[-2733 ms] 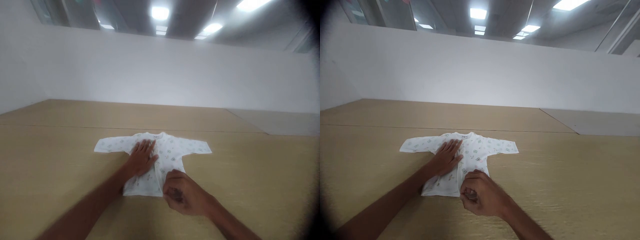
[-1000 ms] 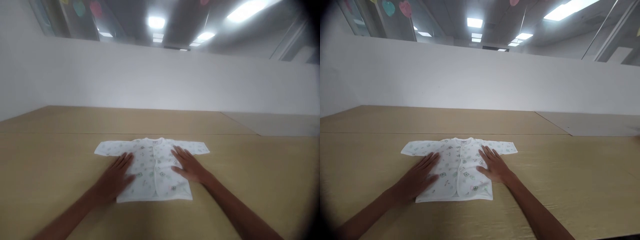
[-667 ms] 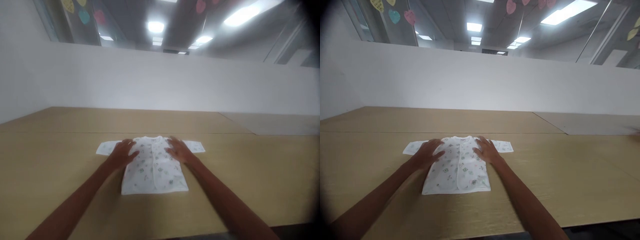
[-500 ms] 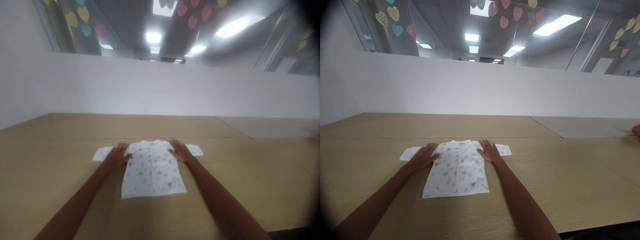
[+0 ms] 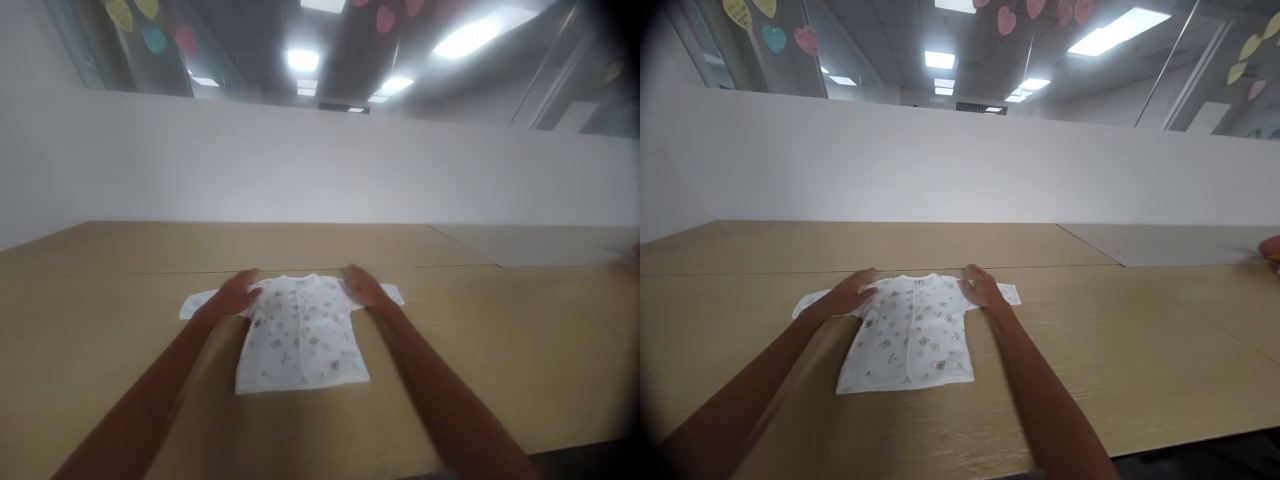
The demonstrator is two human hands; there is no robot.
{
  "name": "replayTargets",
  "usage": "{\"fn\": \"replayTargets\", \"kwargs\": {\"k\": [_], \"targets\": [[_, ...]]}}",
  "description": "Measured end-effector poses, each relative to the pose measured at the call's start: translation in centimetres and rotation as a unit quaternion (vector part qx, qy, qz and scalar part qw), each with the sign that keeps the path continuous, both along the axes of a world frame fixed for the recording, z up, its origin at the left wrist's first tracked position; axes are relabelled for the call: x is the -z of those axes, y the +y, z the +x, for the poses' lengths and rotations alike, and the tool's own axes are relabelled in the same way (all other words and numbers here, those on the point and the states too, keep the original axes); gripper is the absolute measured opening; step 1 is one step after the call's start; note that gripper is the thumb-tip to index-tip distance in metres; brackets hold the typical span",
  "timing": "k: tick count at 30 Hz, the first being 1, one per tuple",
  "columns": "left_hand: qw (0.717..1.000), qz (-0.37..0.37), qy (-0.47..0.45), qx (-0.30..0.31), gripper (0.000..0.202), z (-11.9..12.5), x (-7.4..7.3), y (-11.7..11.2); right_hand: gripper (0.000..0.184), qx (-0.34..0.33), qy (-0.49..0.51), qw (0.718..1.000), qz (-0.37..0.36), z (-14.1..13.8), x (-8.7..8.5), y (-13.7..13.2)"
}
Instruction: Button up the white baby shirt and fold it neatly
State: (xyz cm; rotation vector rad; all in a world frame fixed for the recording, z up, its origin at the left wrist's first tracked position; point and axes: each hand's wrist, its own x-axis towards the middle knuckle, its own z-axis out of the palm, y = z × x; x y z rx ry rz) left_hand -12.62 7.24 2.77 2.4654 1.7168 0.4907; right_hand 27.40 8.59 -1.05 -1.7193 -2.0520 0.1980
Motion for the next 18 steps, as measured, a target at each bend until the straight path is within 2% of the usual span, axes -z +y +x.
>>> {"fn": "replayTargets", "kwargs": {"k": [2, 5, 7, 10, 12, 15, 18], "targets": [[0.998, -0.025, -0.043, 0.047, 0.077, 1.1, 0.3, 1.1, 0.052, -0.012, 0.032, 0.999, 0.018, -1.3, 0.4, 1.0], [0.995, -0.006, -0.084, 0.049, 0.076, 1.0, 1.3, 1.4, 0.045, -0.025, 0.062, 0.997, 0.041, -1.3, 0.8, 1.1], [0.995, 0.017, -0.086, 0.053, 0.068, 0.5, 1.9, 0.7, 0.040, -0.039, 0.077, 0.995, 0.043, -0.5, 0.7, 0.2], [0.992, 0.033, -0.058, 0.109, 0.055, 0.0, 2.4, -1.2, 0.034, -0.052, 0.095, 0.994, 0.033, 0.7, 0.3, -1.8], [0.991, 0.033, -0.037, 0.121, 0.052, -0.1, 2.5, -2.6, 0.031, -0.065, 0.104, 0.992, 0.022, 1.4, -0.1, -3.4], [0.994, 0.013, -0.043, 0.095, 0.054, 0.1, 2.2, -4.3, 0.028, -0.080, 0.095, 0.992, -0.008, 2.2, -0.8, -5.5], [0.992, -0.056, -0.069, 0.089, 0.057, 0.6, 0.8, -5.0, 0.031, -0.070, 0.075, 0.993, -0.065, 2.5, -2.2, -6.8]]}}
